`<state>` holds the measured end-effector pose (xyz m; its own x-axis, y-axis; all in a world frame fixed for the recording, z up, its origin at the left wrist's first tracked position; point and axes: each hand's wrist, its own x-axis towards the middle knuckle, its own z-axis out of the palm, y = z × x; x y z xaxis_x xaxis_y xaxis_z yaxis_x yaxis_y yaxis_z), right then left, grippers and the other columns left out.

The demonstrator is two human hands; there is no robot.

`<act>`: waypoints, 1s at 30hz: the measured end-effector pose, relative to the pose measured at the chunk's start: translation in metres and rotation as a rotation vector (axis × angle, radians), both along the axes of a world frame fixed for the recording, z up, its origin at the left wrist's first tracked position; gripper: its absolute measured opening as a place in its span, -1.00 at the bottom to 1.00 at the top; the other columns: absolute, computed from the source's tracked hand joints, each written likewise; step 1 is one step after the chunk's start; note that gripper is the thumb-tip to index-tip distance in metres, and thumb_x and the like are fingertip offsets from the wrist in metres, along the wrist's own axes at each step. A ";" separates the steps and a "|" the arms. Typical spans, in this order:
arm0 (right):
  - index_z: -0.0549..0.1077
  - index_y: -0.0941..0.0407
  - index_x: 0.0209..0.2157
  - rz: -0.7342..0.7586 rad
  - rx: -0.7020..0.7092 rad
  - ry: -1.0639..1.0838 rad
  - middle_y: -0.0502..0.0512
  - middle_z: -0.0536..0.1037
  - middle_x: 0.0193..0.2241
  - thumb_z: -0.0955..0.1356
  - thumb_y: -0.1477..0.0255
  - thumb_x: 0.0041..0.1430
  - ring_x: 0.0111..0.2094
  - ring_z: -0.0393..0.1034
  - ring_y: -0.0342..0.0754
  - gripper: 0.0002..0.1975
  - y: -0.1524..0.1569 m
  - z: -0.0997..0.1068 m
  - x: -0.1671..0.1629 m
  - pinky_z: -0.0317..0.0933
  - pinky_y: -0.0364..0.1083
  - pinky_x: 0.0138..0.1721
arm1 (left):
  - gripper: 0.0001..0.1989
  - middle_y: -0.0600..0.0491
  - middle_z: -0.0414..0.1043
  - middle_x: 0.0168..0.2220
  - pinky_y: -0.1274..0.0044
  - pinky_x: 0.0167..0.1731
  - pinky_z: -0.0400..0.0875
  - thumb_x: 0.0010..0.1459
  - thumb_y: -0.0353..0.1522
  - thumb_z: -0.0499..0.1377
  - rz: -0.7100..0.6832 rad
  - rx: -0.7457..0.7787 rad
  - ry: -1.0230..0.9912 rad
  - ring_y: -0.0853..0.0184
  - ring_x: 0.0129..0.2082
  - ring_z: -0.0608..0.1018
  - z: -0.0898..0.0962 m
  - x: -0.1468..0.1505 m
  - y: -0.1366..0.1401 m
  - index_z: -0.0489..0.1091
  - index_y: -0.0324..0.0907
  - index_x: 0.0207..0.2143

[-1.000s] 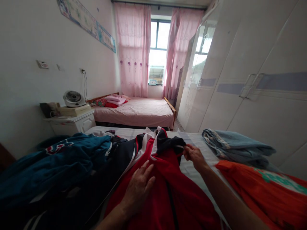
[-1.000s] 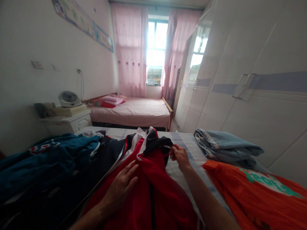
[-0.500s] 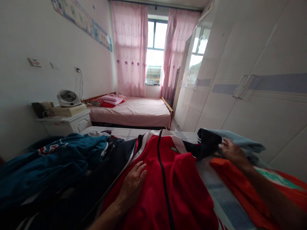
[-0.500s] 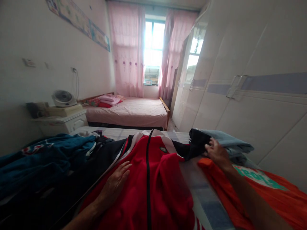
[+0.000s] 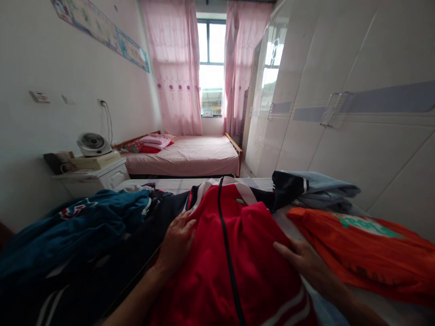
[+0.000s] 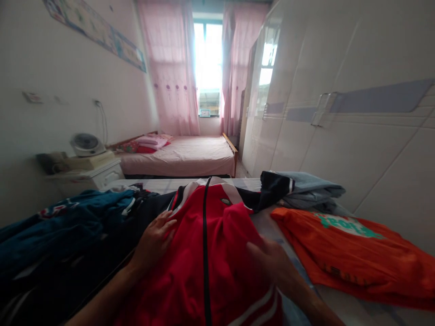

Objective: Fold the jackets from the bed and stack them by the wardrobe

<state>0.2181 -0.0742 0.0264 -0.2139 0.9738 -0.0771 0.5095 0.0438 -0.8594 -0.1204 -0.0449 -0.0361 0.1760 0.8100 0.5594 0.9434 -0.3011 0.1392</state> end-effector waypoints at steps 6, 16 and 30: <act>0.46 0.11 -0.10 -0.151 -0.042 0.001 0.14 0.54 -0.12 0.27 0.04 0.01 -0.08 0.41 0.16 -0.47 -0.017 -0.016 0.063 0.25 0.03 0.00 | -0.55 -0.21 0.18 0.17 0.09 0.11 0.03 0.12 -0.42 0.03 0.289 -0.012 0.291 0.00 0.20 0.16 0.017 -0.030 -0.010 0.28 -0.25 0.10; 0.44 0.07 -0.14 -0.174 0.108 -0.513 0.21 0.53 -0.10 0.20 0.06 0.03 -0.04 0.38 0.19 -0.51 -0.027 -0.063 0.094 0.24 0.03 -0.02 | -0.60 -0.13 0.45 -0.12 0.40 -0.31 0.38 0.27 -0.38 -0.20 0.529 -0.286 0.163 0.09 -0.23 0.54 0.071 -0.074 -0.016 0.34 -0.23 -0.02; 0.39 0.02 -0.06 0.122 0.294 -0.315 0.13 0.39 0.02 0.22 0.18 0.16 0.07 0.25 0.08 -0.63 -0.032 -0.014 0.033 0.09 0.05 0.12 | -0.61 -0.08 0.49 -0.14 0.38 -0.38 0.41 0.22 -0.29 -0.15 0.584 -0.408 0.097 0.10 -0.30 0.57 0.041 -0.107 -0.085 0.38 -0.17 -0.08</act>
